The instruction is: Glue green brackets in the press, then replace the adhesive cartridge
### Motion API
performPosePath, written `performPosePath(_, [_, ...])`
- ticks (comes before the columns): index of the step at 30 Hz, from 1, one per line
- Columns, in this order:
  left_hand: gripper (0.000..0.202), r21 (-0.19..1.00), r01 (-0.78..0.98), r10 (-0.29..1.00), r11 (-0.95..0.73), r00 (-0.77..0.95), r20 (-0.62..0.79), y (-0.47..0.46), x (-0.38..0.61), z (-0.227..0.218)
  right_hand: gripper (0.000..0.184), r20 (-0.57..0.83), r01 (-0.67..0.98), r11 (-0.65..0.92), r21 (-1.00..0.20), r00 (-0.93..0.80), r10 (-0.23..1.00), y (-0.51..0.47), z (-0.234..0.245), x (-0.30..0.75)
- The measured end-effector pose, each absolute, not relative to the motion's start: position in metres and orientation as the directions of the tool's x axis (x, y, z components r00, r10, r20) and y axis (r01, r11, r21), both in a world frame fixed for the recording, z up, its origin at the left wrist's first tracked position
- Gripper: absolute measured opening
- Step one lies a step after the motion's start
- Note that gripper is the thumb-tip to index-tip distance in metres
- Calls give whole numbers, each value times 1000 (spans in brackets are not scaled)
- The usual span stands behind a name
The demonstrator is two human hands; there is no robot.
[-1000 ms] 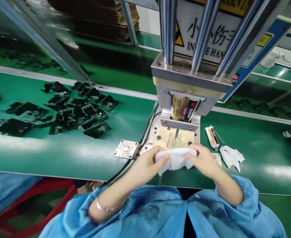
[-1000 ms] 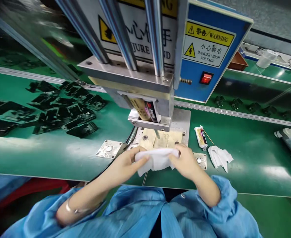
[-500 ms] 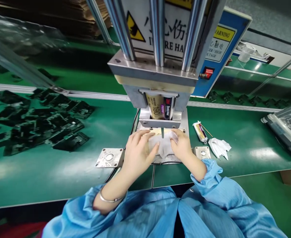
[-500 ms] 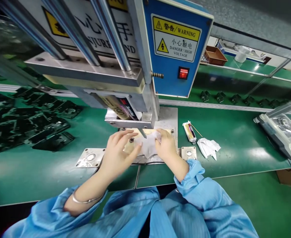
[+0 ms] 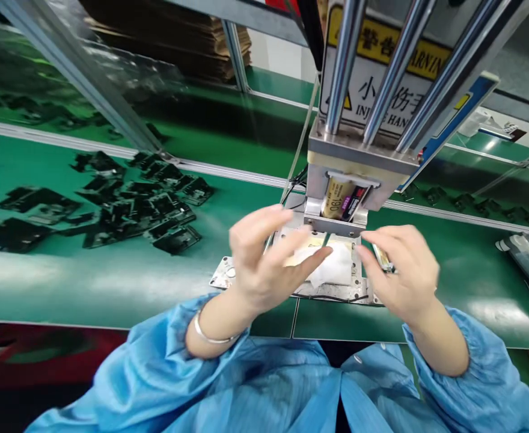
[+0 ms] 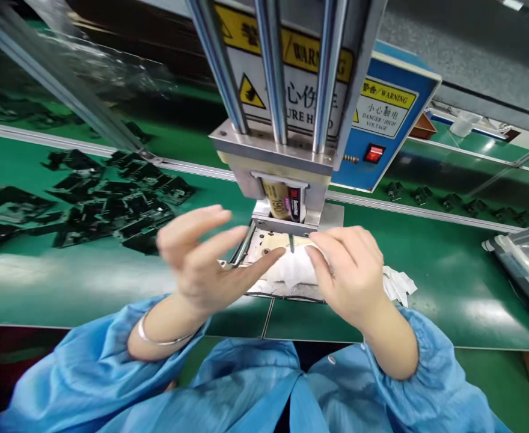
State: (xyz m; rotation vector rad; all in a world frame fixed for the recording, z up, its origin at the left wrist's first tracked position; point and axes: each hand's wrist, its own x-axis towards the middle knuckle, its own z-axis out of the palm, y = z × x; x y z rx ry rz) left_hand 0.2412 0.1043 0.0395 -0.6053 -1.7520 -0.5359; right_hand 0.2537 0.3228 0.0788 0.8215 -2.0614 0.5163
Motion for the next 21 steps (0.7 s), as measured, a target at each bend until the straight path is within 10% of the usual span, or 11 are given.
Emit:
performPosePath(4, [30,-195,638,312,745,-74,947,113,219,45,7,812,-721,690,67,-362,-457,315,79,233])
performPosePath(11, [33,-235,662,362,712,-59,930,107,207,49,20,824,-682,657,321,-140,-548,333,87,221])
performPosePath(17, [43,-180,592,229,785,-8,973,119,208,43,30,979,-614,780,120,-57,-196,344,110,224])
performPosePath(21, [47,-110,599,188,793,-68,980,125,211,44,30,854,-793,597,126,-220,-472,336,95,217])
